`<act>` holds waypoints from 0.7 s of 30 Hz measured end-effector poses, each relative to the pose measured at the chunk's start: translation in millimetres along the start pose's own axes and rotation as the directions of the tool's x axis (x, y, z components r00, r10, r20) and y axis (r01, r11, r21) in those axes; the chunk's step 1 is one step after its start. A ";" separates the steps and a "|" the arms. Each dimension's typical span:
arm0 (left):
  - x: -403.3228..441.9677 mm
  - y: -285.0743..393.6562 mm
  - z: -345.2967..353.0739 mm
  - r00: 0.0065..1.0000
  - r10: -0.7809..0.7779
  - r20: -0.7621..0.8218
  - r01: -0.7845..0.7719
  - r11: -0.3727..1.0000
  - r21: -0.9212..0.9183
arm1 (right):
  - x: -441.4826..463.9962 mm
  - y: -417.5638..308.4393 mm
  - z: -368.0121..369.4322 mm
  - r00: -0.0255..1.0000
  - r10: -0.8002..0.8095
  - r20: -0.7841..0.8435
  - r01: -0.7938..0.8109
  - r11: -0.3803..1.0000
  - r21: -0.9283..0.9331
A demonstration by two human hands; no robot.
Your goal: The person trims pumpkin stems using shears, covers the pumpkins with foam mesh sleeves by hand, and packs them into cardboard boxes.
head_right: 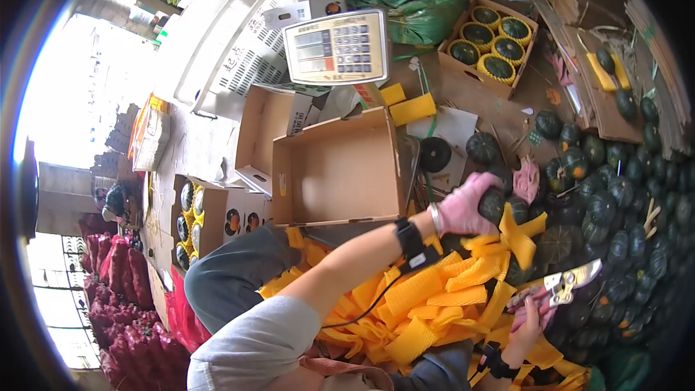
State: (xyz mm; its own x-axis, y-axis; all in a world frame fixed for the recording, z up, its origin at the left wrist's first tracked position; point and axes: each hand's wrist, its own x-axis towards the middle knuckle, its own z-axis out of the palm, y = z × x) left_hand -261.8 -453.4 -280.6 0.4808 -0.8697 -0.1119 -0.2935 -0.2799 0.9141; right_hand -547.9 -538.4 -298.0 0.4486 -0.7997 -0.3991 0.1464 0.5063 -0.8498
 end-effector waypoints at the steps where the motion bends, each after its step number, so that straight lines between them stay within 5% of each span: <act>1: -10.7 6.6 -0.4 0.990 0.127 0.057 -0.090 0.897 -0.433 | 0.3 -6.4 22.3 0.991 0.014 0.135 -0.021 0.998 0.052; 4: -57.7 33.1 11.5 0.979 0.202 0.017 -0.115 0.622 -0.774 | -4.0 5.2 55.2 0.952 -0.004 0.306 -0.071 0.970 0.234; 5: -73.8 33.9 20.1 0.982 0.190 0.019 -0.114 0.666 -0.737 | -5.4 13.5 61.3 0.951 -0.004 0.308 -0.095 0.947 0.306; 7: -101.8 32.9 18.3 0.955 0.275 -0.113 -0.291 0.782 -0.551 | -5.0 23.9 60.5 0.970 0.064 0.235 -0.141 0.934 0.328; 8: -111.0 28.9 8.5 0.917 0.367 -0.154 -0.397 0.876 -0.273 | -6.0 22.0 65.4 0.951 0.065 0.303 -0.165 0.934 0.318; 11: -131.6 14.3 -22.2 0.928 0.370 -0.041 -0.346 0.898 0.271 | -14.5 19.8 84.1 0.923 0.090 0.373 -0.201 0.941 0.272; 13: -147.4 11.3 -66.3 0.976 0.208 -0.065 -0.167 0.904 0.393 | -24.1 11.8 119.1 0.878 0.101 0.469 -0.154 0.985 0.077; 14: -155.1 9.6 -81.1 0.998 -0.040 -0.046 0.057 0.872 0.486 | -27.2 11.5 130.3 0.874 0.102 0.475 -0.131 0.991 0.028; 15: -160.9 5.6 -92.2 0.963 -0.262 -0.064 0.245 0.754 0.610 | -27.7 14.4 132.2 0.872 0.124 0.474 -0.139 0.990 -0.003; 18: -183.0 -45.0 -102.8 0.810 -0.545 -0.216 0.533 0.533 0.657 | -22.2 27.0 125.1 0.885 0.211 0.414 -0.256 0.965 0.054; 21: -193.3 -86.9 -110.0 0.841 -0.448 -0.303 0.516 0.499 0.696 | -11.0 41.6 103.8 0.906 0.261 0.335 -0.333 0.926 0.180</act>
State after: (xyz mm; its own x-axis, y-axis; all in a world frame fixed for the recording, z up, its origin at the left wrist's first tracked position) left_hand -238.4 -216.3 -295.5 0.7861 -0.4834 -0.3852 -0.4736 -0.8715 0.1272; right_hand -455.2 -475.1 -293.3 0.7394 -0.4843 -0.4677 0.1446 0.7927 -0.5922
